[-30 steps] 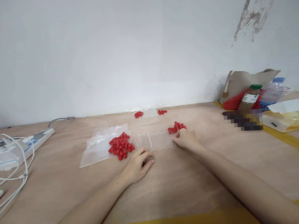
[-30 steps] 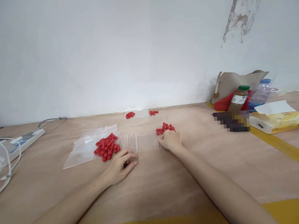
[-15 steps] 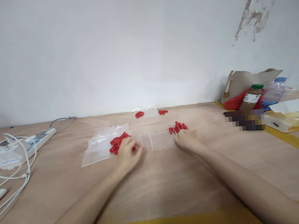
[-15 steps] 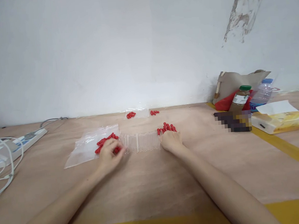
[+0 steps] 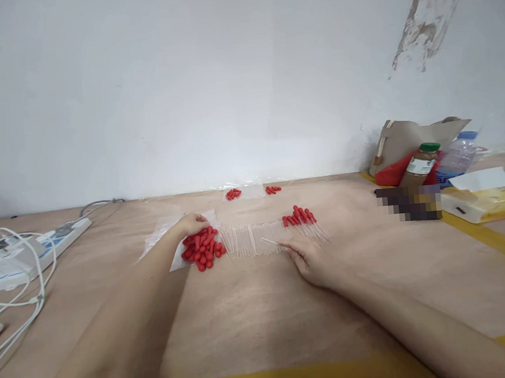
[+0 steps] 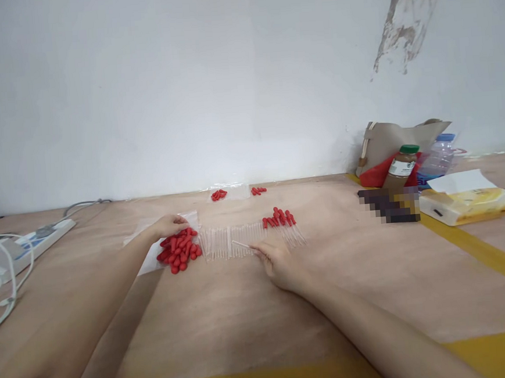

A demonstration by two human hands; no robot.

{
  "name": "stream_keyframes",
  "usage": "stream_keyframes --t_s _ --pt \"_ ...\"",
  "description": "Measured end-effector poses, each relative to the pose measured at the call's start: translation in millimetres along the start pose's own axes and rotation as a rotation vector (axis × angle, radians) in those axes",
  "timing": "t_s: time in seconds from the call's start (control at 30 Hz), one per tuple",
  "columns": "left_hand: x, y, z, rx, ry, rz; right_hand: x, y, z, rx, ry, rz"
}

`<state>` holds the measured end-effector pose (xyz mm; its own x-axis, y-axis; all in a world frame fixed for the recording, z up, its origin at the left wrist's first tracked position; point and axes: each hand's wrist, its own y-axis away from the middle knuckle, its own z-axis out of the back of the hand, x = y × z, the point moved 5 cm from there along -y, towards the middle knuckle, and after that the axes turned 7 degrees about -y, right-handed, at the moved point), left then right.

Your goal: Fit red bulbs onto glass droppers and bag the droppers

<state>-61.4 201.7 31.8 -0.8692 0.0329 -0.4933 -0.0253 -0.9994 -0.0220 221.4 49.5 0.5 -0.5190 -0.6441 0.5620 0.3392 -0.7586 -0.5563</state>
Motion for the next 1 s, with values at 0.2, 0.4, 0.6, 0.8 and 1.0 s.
stream_keyframes --t_s 0.2,0.4,0.6,0.8,1.0 --pt "5.7 -4.5 -0.1 -0.123 0.119 -0.016 -5.9 2.1 1.2 -0.046 0.002 -0.027" --pt "-4.1 37.0 9.2 -0.426 0.262 -0.165 -16.7 4.1 -3.8 -0.052 -0.026 -0.09" --pt "-54.2 119.3 -57.6 -0.041 0.295 -0.552 -10.4 2.7 -10.1 -0.05 -0.035 -0.056" --pt "-68.0 139.9 -75.6 -0.115 0.13 -0.589 3.8 2.5 -17.3 0.008 -0.003 0.014" --pt "-66.9 138.8 -74.9 -0.114 0.157 -0.6 5.3 2.6 -24.4 0.035 0.023 0.059"
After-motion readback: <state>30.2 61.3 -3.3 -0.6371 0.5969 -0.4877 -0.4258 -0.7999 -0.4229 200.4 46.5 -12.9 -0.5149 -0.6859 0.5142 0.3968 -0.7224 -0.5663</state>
